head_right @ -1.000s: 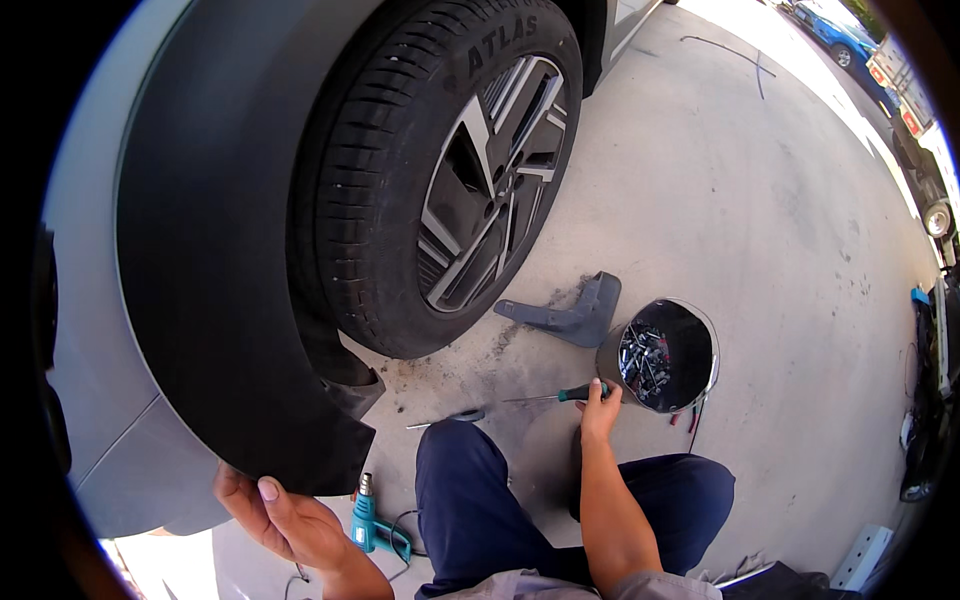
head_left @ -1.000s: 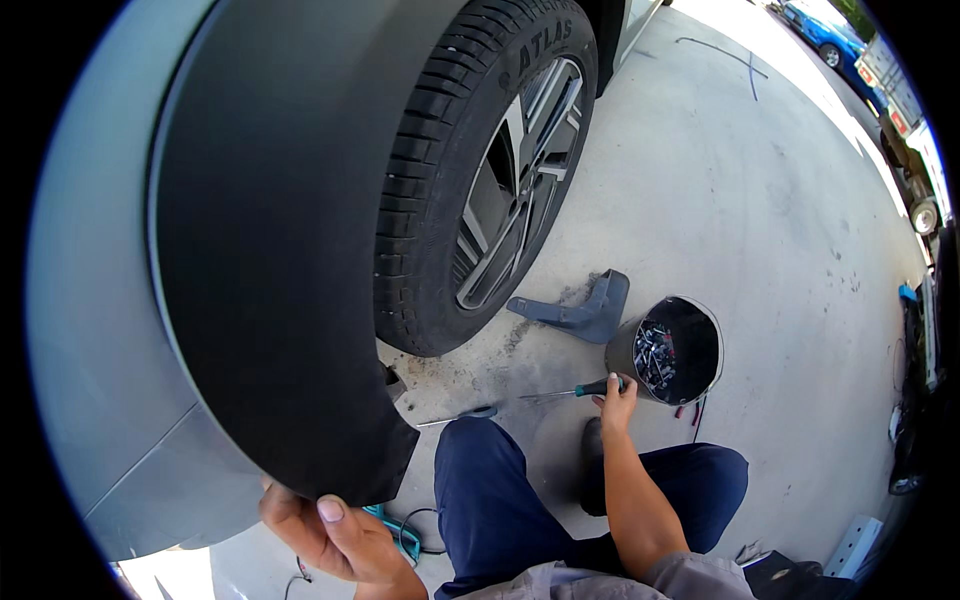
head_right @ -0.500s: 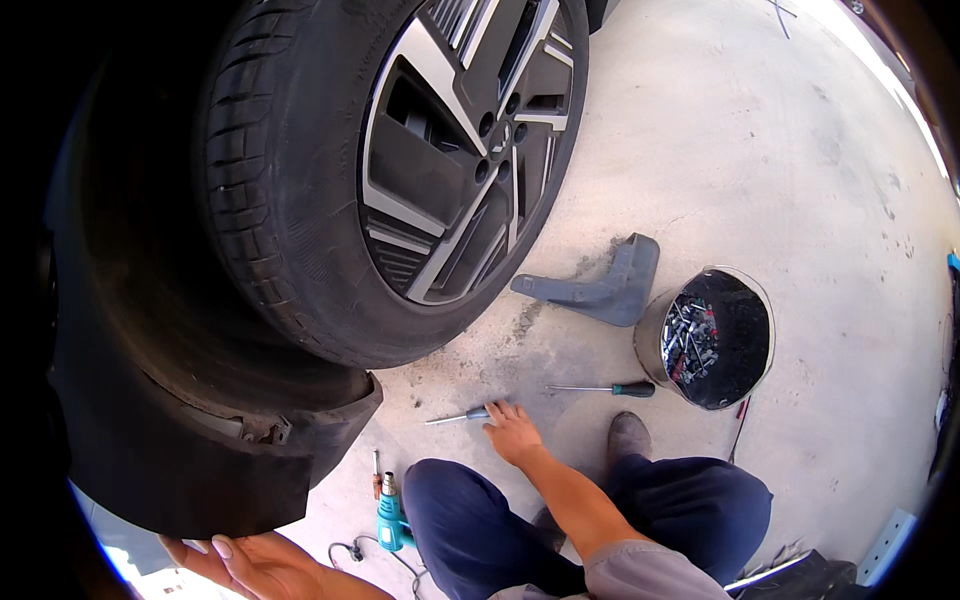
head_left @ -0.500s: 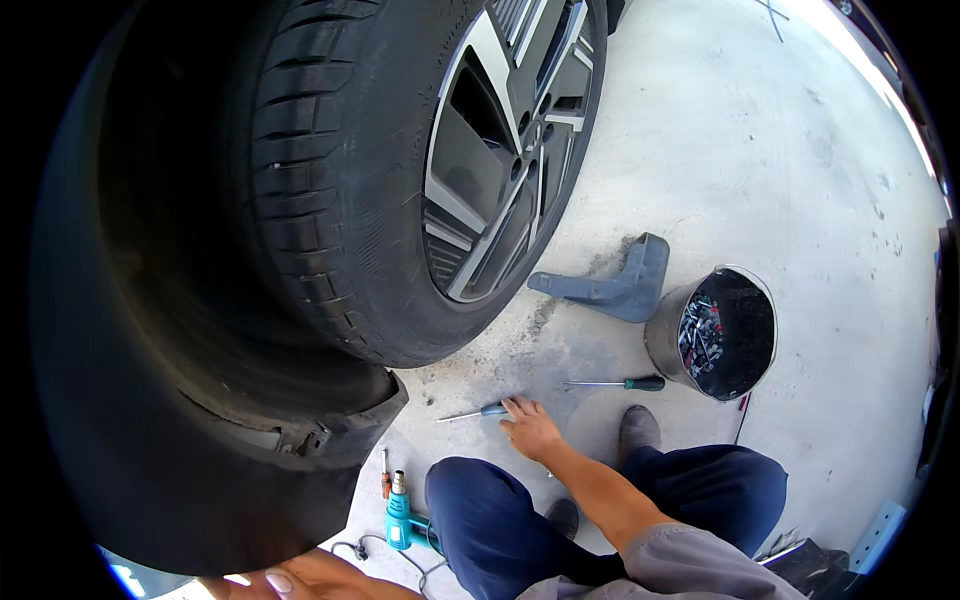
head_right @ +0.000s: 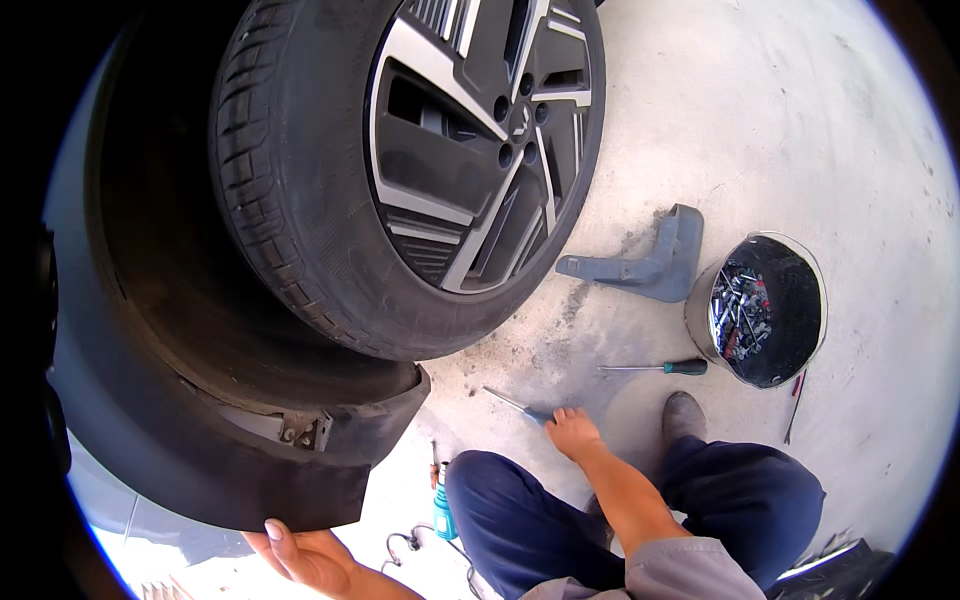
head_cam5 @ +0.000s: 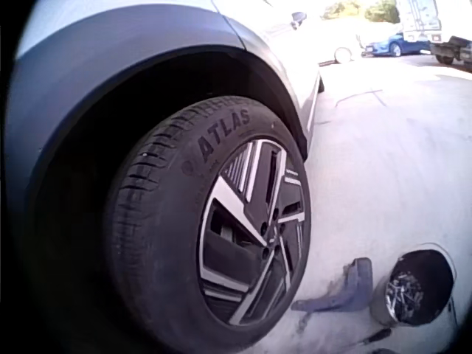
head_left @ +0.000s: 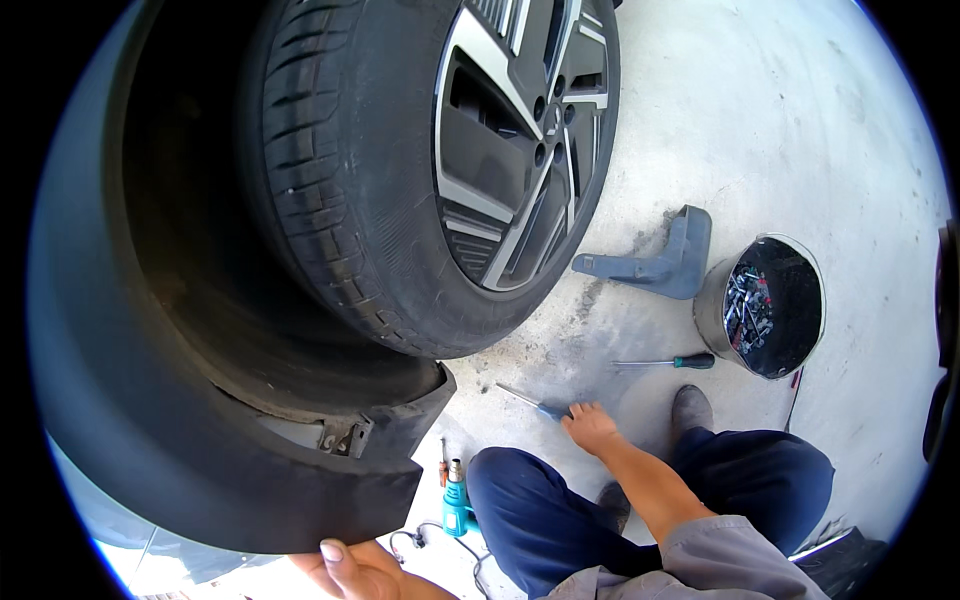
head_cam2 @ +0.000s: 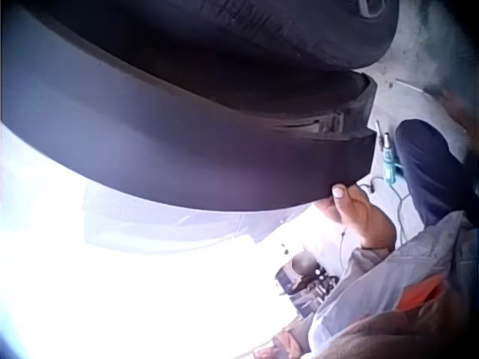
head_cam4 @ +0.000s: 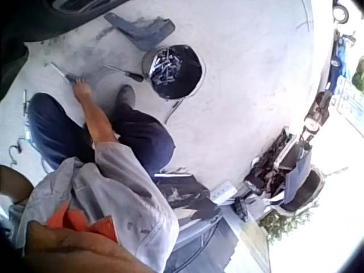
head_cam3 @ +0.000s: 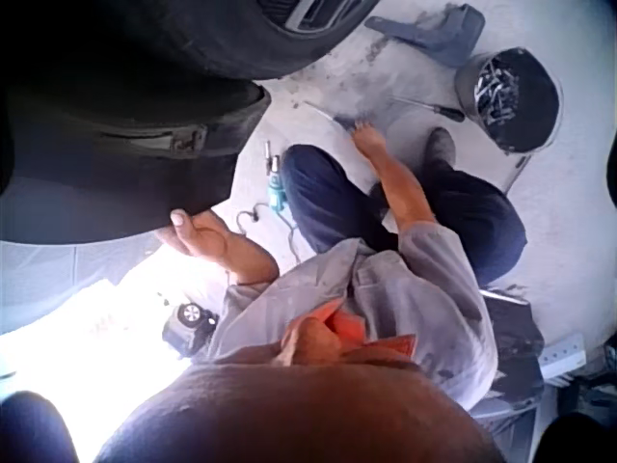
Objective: The person removes a plastic trim piece from the front wheel arch of a car. They use a screwdriver to pry the trim loose and then pull it away from the vehicle.
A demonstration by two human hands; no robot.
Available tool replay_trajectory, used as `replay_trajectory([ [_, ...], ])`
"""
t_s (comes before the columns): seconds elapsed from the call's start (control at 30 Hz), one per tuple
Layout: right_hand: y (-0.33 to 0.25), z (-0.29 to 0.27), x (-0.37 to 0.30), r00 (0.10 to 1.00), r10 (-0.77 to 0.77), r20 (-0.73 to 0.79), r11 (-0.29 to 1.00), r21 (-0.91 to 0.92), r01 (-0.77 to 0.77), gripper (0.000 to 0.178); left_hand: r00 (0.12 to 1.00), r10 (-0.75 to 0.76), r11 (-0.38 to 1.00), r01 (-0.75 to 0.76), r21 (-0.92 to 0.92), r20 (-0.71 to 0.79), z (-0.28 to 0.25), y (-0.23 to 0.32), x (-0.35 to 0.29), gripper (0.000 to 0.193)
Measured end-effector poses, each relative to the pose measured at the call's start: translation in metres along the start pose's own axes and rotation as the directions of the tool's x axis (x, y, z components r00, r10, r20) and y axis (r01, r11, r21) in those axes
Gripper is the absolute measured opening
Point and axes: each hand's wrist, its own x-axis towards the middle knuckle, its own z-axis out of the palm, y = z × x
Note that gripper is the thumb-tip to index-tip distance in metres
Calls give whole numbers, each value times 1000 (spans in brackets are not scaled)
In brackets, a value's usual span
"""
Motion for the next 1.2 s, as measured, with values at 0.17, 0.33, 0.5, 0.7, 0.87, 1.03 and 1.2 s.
replay_trajectory([
  [0.17, 6, 38, -10, 956, -137, -261, 989, 11, 145, 28, 979, 123, 991, -131, 39, 160, 11, 4, 1, 77],
  [0.33, -20, 67, -2, 985, -145, -95, 976, -175, 127, 28, 971, 193, 967, -213, 143, 138, 24, 8, -13, 73],
  [0.5, -12, 71, -17, 973, -74, -217, 997, 14, 79, 24, 998, 52, 978, -55, 200, 23, 15, -4, -19, 76],
  [0.7, -8, 0, -41, 955, 30, -296, 852, 507, 131, 29, 936, -165, 767, 321, -556, 312, -18, -47, -13, 55],
  [0.87, -13, -52, -70, 862, 377, -338, 737, 673, -59, 30, 802, -342, 710, 562, -425, 490, -3, -53, 10, 46],
  [1.03, -14, -109, -122, 764, 464, -450, 427, 868, 252, 27, 733, -241, 731, 568, -378, 636, -14, -66, -1, 63],
  [1.2, -62, -233, -215, 682, 395, -616, 241, 785, 570, 46, 715, -157, 852, 446, -272, 681, -2, -43, -1, 52],
])
